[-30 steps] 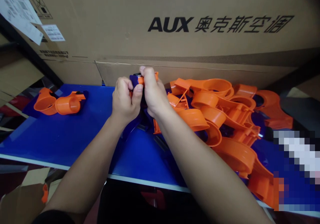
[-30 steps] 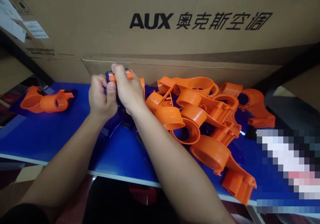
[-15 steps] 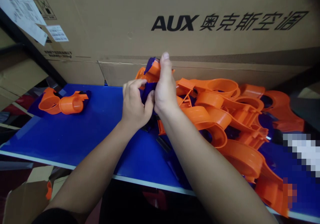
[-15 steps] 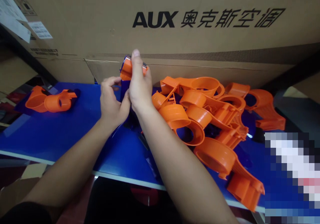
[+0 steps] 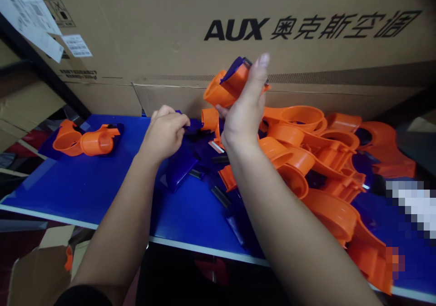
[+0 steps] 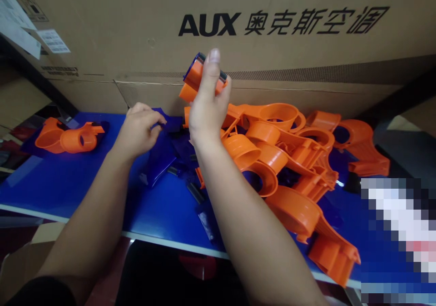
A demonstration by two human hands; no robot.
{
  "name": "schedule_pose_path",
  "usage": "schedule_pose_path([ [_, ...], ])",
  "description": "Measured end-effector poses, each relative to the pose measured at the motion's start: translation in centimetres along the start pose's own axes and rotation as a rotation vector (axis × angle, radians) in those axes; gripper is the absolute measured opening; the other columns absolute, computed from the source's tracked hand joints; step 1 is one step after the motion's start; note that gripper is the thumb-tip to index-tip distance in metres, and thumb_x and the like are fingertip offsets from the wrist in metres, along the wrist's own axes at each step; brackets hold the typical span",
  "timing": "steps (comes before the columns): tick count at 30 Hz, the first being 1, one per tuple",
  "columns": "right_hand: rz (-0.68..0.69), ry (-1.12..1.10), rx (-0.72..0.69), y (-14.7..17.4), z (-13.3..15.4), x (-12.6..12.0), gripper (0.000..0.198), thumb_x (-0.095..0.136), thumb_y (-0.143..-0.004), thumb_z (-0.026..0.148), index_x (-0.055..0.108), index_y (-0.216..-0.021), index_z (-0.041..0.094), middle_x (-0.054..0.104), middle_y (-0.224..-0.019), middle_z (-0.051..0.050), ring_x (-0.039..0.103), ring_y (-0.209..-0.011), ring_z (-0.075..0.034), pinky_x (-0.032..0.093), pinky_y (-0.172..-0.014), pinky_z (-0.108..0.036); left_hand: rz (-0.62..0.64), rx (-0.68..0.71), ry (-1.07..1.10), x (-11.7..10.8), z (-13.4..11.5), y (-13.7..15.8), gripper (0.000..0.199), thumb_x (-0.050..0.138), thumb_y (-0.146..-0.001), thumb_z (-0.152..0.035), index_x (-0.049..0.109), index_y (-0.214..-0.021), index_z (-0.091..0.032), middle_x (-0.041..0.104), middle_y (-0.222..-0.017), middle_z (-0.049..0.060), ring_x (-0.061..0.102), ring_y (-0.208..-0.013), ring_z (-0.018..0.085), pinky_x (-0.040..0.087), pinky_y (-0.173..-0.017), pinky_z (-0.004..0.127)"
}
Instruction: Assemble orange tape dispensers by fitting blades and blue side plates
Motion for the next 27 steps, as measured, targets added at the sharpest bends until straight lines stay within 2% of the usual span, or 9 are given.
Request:
schedule_pose_path([
  [3,-0.017,-0.040,0.001,0.2,-0.5,0.0,0.075,0.047,-0.091,0.081,0.057,-0.136,0.022,0.056,-0.152,-0.009,0.060,-0.129,-0.024,0.057,-0.080,-0.033,0.015,-0.018,0.007,0.8,1.6,0.3,0.025,0.058,-0.079,-0.005,0.072,-0.087,-0.024,0.080,-0.094,0.004,0.064,-0.098,0.029,0.052,-0.092,0.048],
  [6,0.005,-0.029,0.045,0.3,-1.3,0.3,0.077,0.048,-0.088,0.085,0.057,-0.135,0.024,0.060,-0.145,-0.009,0.064,-0.118,-0.024,0.057,-0.073,-0.033,0.072,-0.015,0.048,2.0,2.5,0.4,0.027,0.057,-0.077,-0.003,0.075,-0.084,-0.022,0.081,-0.094,0.004,0.067,-0.089,0.026,0.055,-0.089,0.043],
  [12,0.028,-0.033,0.039,0.5,-1.7,0.8,0.064,0.049,-0.090,0.080,0.063,-0.119,0.025,0.066,-0.132,-0.007,0.065,-0.119,-0.025,0.058,-0.075,-0.034,0.240,-0.047,0.113,4.7,2.8,0.8,0.039,0.052,-0.078,-0.001,0.081,-0.092,-0.022,0.082,-0.099,0.004,0.076,-0.093,0.023,0.060,-0.092,0.039],
  [15,0.048,-0.055,0.033,0.8,-1.7,1.0,0.061,0.051,-0.091,0.077,0.065,-0.123,0.027,0.063,-0.139,-0.007,0.063,-0.125,-0.025,0.058,-0.075,-0.033,0.298,-0.064,0.147,5.2,2.9,1.1,0.048,0.049,-0.077,0.001,0.083,-0.099,-0.025,0.083,-0.104,0.003,0.077,-0.099,0.022,0.061,-0.097,0.038],
  [17,0.073,-0.073,0.046,0.9,-1.8,1.1,0.062,0.050,-0.092,0.077,0.066,-0.127,0.028,0.061,-0.143,-0.006,0.063,-0.125,-0.026,0.058,-0.076,-0.035,0.291,-0.082,0.159,4.9,2.9,1.2,0.050,0.048,-0.077,0.001,0.083,-0.100,-0.026,0.083,-0.104,0.001,0.077,-0.099,0.021,0.061,-0.098,0.038],
  [19,0.078,-0.079,0.096,0.8,-2.3,1.1,0.067,0.048,-0.091,0.079,0.065,-0.130,0.028,0.063,-0.142,-0.007,0.064,-0.123,-0.027,0.058,-0.080,-0.039,0.190,-0.126,0.151,4.0,3.0,0.9,0.046,0.050,-0.079,0.000,0.083,-0.100,-0.026,0.083,-0.101,0.002,0.077,-0.096,0.022,0.062,-0.096,0.039],
  [23,0.106,-0.055,0.244,0.3,-3.9,1.2,0.066,0.044,-0.092,0.076,0.066,-0.129,0.026,0.069,-0.126,-0.005,0.068,-0.117,-0.028,0.055,-0.082,-0.042,-0.250,-0.241,0.245,0.7,2.7,0.4,0.025,0.054,-0.096,-0.020,0.075,-0.109,-0.021,0.080,-0.106,0.007,0.075,-0.098,0.021,0.061,-0.091,0.037],
  [25,0.153,-0.040,0.292,0.3,-4.7,1.4,0.062,0.045,-0.092,0.074,0.069,-0.121,0.025,0.070,-0.115,-0.004,0.072,-0.108,-0.026,0.056,-0.080,-0.040,-0.417,-0.238,0.333,-0.5,1.7,0.4,0.027,0.053,-0.103,-0.033,0.067,-0.122,-0.021,0.077,-0.118,0.009,0.074,-0.106,0.021,0.060,-0.092,0.035],
  [27,0.202,-0.036,0.308,0.5,-5.2,1.6,0.057,0.049,-0.091,0.073,0.070,-0.111,0.024,0.071,-0.105,-0.003,0.073,-0.095,-0.023,0.056,-0.074,-0.036,-0.474,-0.197,0.355,-1.3,0.3,0.3,0.035,0.052,-0.105,-0.042,0.059,-0.134,-0.024,0.072,-0.127,0.010,0.071,-0.114,0.022,0.059,-0.093,0.036],
])
Point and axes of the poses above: each hand's wrist, its own y-axis away from the middle knuckle, its own x-axis out of the palm, z = x × y, the point moved 6 cm from there along -y, towards the middle knuckle
